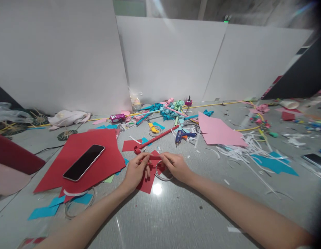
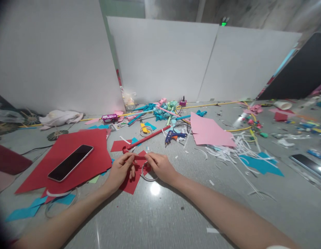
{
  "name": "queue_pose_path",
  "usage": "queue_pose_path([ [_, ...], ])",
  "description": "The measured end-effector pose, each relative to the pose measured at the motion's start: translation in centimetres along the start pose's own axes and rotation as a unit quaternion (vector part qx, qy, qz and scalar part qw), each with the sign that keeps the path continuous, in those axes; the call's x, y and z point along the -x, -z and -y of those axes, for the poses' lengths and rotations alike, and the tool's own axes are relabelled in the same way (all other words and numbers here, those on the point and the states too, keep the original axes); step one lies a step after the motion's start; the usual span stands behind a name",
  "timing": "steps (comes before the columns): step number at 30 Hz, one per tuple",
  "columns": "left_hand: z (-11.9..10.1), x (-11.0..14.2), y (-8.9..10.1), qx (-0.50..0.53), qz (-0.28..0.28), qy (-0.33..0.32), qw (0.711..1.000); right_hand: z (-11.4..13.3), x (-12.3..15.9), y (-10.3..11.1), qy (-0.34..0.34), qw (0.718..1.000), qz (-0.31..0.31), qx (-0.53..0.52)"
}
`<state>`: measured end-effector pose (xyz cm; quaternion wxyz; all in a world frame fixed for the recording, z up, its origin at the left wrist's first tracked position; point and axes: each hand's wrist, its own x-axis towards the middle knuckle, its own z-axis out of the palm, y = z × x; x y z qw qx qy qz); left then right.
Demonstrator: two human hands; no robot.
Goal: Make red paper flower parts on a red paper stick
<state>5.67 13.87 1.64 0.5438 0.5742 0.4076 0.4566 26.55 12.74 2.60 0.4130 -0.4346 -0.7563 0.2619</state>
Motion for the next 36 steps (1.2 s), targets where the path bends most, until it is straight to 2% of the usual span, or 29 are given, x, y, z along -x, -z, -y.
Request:
queue_pose_path([
  [6, -0.1, 0.1, 0.0, -0.014, 0.030, 0.010, 0.999, 0.0, -0.2, 0.1, -0.014, 1.000, 0.021, -0.019],
  [15, -1.1, 0.1, 0.1, 0.013, 0.048, 0.061, 0.997, -0.5, -0.1, -0.2, 0.026, 1.000, -0.014, 0.005],
  [21, -1.5, 0.1, 0.5, 0.033, 0.063, 0.093, 0.993, -1.1, 0.1, -0.5, 0.078, 0.996, -0.023, 0.035],
  [26, -1.2, 0.1, 0.6, 0.030, 0.101, 0.090, 0.990, -1.0, 0.2, -0.5, 0.085, 0.995, -0.030, 0.038],
  [32, -1.1, 0.0, 0.5, 0.056, 0.083, 0.063, 0.993, -0.5, 0.1, -0.4, 0.075, 0.996, -0.032, 0.039],
  [36, -1.0, -0.1, 0.4, 0.034, 0.070, 0.037, 0.996, -0.2, 0.1, -0.3, 0.078, 0.996, -0.017, 0.042],
])
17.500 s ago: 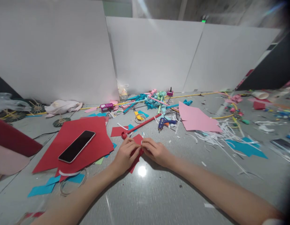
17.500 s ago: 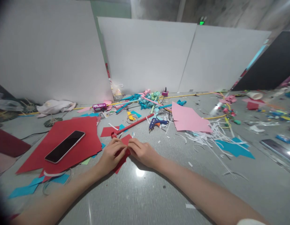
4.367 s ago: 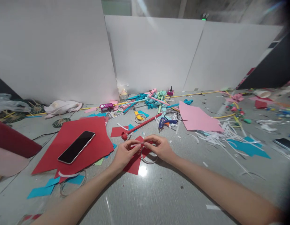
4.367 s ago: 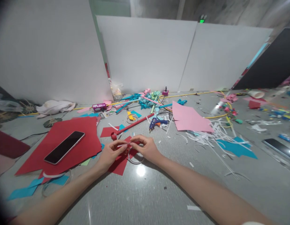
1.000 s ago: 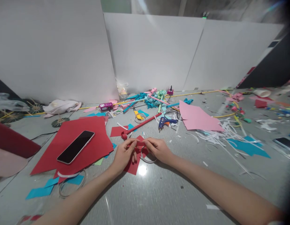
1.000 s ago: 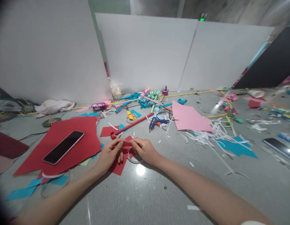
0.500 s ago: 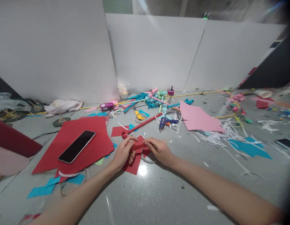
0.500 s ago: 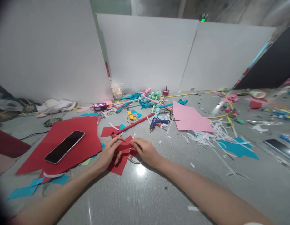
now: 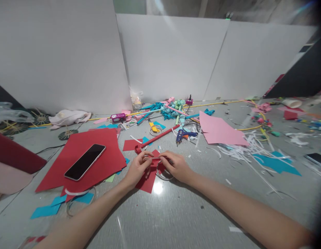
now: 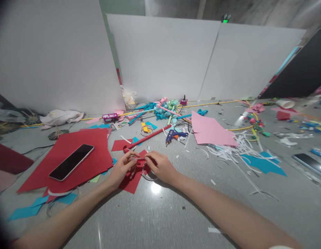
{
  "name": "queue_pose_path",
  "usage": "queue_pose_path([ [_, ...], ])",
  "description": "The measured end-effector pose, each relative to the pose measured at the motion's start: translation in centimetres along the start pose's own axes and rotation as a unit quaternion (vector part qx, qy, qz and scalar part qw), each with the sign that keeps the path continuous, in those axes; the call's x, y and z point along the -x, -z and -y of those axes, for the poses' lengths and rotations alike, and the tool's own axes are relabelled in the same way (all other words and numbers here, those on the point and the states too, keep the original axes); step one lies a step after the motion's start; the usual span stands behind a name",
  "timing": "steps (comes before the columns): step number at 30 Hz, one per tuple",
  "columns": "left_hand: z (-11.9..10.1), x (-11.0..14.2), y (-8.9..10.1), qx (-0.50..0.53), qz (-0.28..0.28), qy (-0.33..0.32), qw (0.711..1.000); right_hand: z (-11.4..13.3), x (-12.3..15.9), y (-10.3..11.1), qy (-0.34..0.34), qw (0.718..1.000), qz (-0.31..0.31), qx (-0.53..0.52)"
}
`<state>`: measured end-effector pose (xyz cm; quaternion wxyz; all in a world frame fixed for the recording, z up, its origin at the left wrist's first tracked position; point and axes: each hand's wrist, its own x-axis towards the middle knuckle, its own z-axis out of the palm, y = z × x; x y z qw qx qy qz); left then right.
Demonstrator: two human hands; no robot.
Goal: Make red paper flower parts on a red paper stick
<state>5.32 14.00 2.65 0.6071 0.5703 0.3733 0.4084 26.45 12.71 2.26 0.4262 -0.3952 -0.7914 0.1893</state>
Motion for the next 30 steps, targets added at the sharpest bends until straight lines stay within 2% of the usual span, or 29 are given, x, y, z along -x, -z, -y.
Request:
queue_pose_path([
  [5, 0.3, -0.1, -0.2, -0.030, 0.003, 0.005, 1.000, -0.1, 0.0, 0.0, 0.017, 0.998, -0.007, 0.056],
  [10, 0.4, -0.1, -0.5, -0.060, 0.012, -0.002, 0.998, -0.6, -0.2, -0.2, -0.018, 0.998, -0.012, 0.061],
  [19, 0.5, 0.1, -0.6, -0.078, -0.017, 0.001, 0.997, -0.5, -0.4, -0.1, -0.050, 0.993, -0.044, 0.093],
  [23, 0.3, 0.4, -0.8, -0.105, -0.026, -0.010, 0.994, -0.1, -0.2, -0.2, -0.014, 0.985, -0.092, 0.146],
  [28, 0.4, 0.7, -0.9, -0.140, -0.020, -0.039, 0.989, 0.3, 0.5, -0.3, 0.084, 0.993, -0.024, 0.084],
  [30, 0.6, 0.8, -1.0, -0.149, -0.019, -0.046, 0.988, 0.3, 0.6, -0.4, 0.111, 0.991, -0.022, 0.076],
])
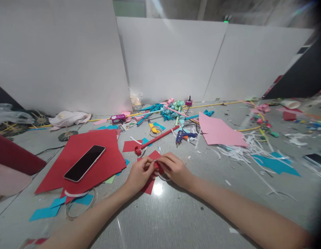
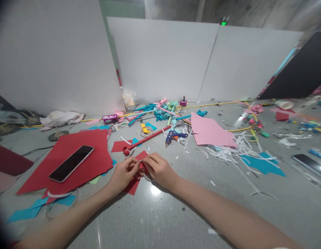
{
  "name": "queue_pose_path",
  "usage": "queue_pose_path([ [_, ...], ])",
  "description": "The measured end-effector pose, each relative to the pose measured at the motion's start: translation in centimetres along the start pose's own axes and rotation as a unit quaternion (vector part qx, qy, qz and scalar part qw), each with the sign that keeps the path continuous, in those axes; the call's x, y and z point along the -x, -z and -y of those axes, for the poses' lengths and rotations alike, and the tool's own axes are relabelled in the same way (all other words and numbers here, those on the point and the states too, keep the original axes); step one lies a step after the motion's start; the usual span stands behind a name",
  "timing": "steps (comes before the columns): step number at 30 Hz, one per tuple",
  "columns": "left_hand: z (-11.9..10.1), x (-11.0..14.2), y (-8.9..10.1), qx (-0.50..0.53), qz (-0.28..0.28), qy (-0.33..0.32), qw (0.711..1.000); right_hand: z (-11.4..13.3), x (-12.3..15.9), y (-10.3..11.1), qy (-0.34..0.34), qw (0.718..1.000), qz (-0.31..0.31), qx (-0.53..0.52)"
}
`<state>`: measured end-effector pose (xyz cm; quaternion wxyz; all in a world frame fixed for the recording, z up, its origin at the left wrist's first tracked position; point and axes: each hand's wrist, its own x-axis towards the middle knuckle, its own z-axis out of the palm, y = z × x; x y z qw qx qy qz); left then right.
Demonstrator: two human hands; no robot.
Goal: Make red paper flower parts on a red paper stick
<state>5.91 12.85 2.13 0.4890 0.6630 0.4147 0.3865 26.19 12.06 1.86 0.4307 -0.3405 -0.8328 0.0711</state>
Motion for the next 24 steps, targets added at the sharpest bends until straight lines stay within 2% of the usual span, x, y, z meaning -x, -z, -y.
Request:
queue_pose_path([
  [6, 0.5, 0.4, -0.2, -0.053, -0.002, -0.046, 0.998, -0.4, 0.1, -0.1, 0.036, 0.999, -0.013, -0.014],
  [11, 0.8, 0.4, -0.1, -0.072, 0.011, -0.054, 0.996, -0.5, 0.2, -0.1, 0.037, 0.999, -0.013, -0.016],
  [24, 1.0, 0.5, 0.1, -0.118, -0.003, -0.070, 0.990, 0.0, 0.0, 0.1, 0.027, 0.999, 0.001, -0.025],
])
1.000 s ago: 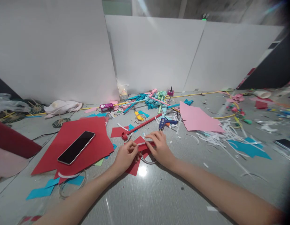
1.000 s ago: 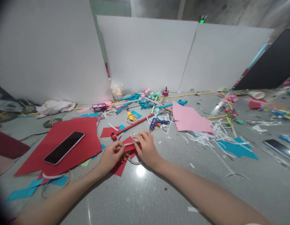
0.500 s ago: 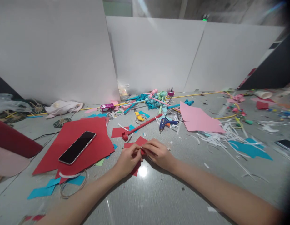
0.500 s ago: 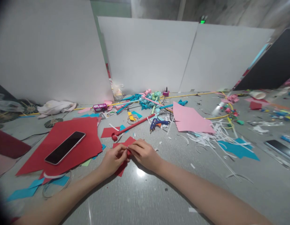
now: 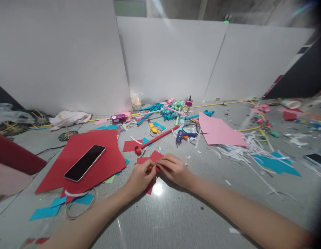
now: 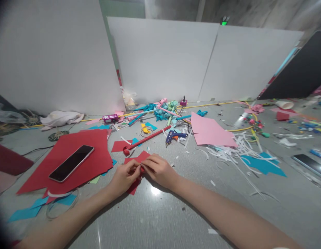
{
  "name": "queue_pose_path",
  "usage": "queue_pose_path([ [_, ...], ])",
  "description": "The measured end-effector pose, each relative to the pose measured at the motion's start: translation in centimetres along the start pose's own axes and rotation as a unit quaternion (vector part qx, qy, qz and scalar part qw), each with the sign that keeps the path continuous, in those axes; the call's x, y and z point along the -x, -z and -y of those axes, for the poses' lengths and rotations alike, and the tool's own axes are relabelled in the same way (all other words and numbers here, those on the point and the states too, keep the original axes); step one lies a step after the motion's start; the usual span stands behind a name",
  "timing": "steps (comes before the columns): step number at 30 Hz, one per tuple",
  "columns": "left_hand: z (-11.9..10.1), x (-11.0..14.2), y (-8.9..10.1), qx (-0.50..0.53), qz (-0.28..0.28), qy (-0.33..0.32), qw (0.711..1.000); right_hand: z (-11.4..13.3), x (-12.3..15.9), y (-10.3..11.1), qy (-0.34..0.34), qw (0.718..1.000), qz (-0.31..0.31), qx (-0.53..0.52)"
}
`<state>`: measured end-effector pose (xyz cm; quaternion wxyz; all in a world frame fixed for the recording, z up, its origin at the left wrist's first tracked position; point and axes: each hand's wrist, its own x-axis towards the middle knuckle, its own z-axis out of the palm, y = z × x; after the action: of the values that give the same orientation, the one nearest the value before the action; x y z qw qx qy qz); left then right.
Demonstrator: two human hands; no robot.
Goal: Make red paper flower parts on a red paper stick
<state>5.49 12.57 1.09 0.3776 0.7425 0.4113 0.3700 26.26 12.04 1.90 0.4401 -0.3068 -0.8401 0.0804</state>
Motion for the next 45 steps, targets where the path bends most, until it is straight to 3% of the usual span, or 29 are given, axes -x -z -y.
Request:
queue_pose_path([
  [11, 0.1, 0.1, 0.1, -0.009, 0.004, -0.028, 1.000, -0.1, 0.0, 0.1, 0.008, 1.000, 0.017, -0.009],
  [17, 0.1, 0.1, 0.1, -0.002, 0.009, -0.011, 1.000, -0.8, 0.0, 0.1, 0.019, 0.999, 0.035, -0.027],
  [24, 0.2, 0.1, 0.0, -0.037, -0.021, -0.036, 0.998, -0.3, 0.0, 0.2, 0.013, 0.999, 0.037, -0.015],
  [45, 0.5, 0.1, 0.0, -0.077, -0.011, -0.046, 0.996, -0.1, 0.0, 0.1, 0.006, 1.000, 0.022, -0.001],
])
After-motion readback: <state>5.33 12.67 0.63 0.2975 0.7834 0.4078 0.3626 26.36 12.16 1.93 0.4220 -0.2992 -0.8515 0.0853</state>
